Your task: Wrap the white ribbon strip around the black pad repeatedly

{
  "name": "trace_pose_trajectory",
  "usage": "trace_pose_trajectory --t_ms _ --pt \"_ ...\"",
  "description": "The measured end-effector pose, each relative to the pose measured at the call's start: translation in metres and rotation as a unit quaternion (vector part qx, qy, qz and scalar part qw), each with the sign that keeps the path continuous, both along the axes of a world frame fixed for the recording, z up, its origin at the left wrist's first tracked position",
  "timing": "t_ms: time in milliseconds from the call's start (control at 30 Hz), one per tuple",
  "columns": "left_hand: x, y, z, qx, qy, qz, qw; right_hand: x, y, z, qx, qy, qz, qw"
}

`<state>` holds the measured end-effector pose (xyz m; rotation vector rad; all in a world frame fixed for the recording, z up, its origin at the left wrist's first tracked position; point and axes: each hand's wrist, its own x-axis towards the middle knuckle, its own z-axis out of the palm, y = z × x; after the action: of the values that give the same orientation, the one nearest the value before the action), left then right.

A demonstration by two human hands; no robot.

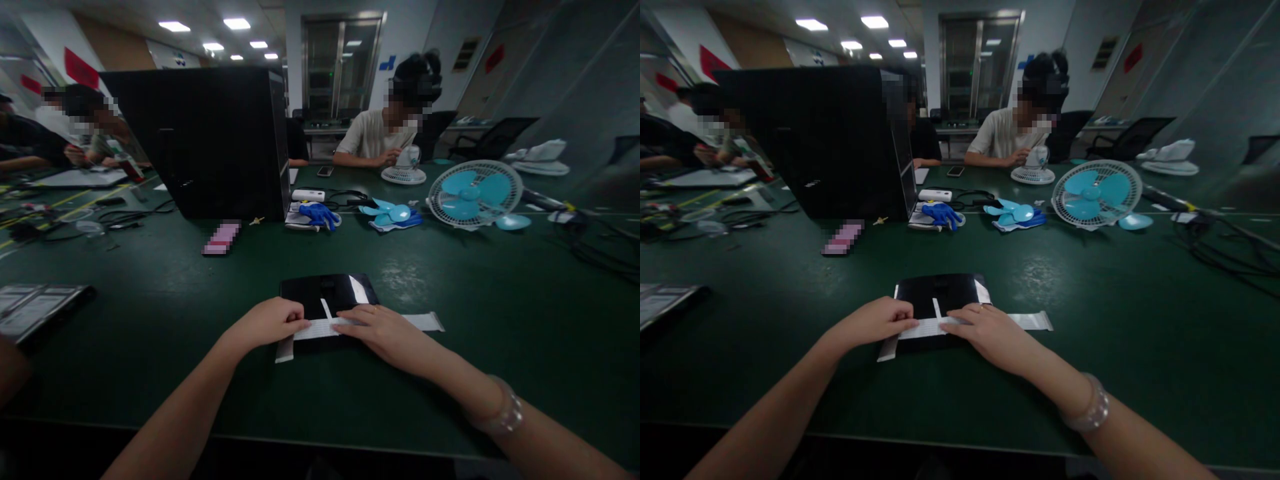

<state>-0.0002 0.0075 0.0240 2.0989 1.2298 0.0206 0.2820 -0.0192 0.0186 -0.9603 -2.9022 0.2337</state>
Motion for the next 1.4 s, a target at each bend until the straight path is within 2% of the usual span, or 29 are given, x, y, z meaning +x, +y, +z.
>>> trace_pose_trajectory --t_ms 233,567,867,1000,1200,1400 --pt "0.002 -0.004 0.002 0.085 0.055 -0.004 0.995 -0.004 -0.001 -0.006 0.018 -0.002 0.003 1.000" --pt "0.005 -0.004 0.000 0.094 0.082 0.018 0.992 -0.011 -0.006 -0.002 0.024 0.004 -0.008 1.000" --pt "0.006 -0.002 0.003 0.090 0.062 0.032 0.993 -0.009 -0.006 0.000 -0.017 0.029 -0.012 0.999" --pt "0.006 -0.002 0.005 0.120 0.020 0.082 0.989 -0.008 -0.006 0.002 -0.022 0.027 -0.027 0.999" --pt "0.002 0.000 0.005 0.173 -0.044 0.180 0.967 -0.006 -0.005 0.005 -0.032 0.017 -0.013 0.999" --pt "-0.004 0.004 0.001 0.180 -0.104 0.221 0.953 0.018 0.009 0.004 -0.088 0.020 -0.045 0.995"
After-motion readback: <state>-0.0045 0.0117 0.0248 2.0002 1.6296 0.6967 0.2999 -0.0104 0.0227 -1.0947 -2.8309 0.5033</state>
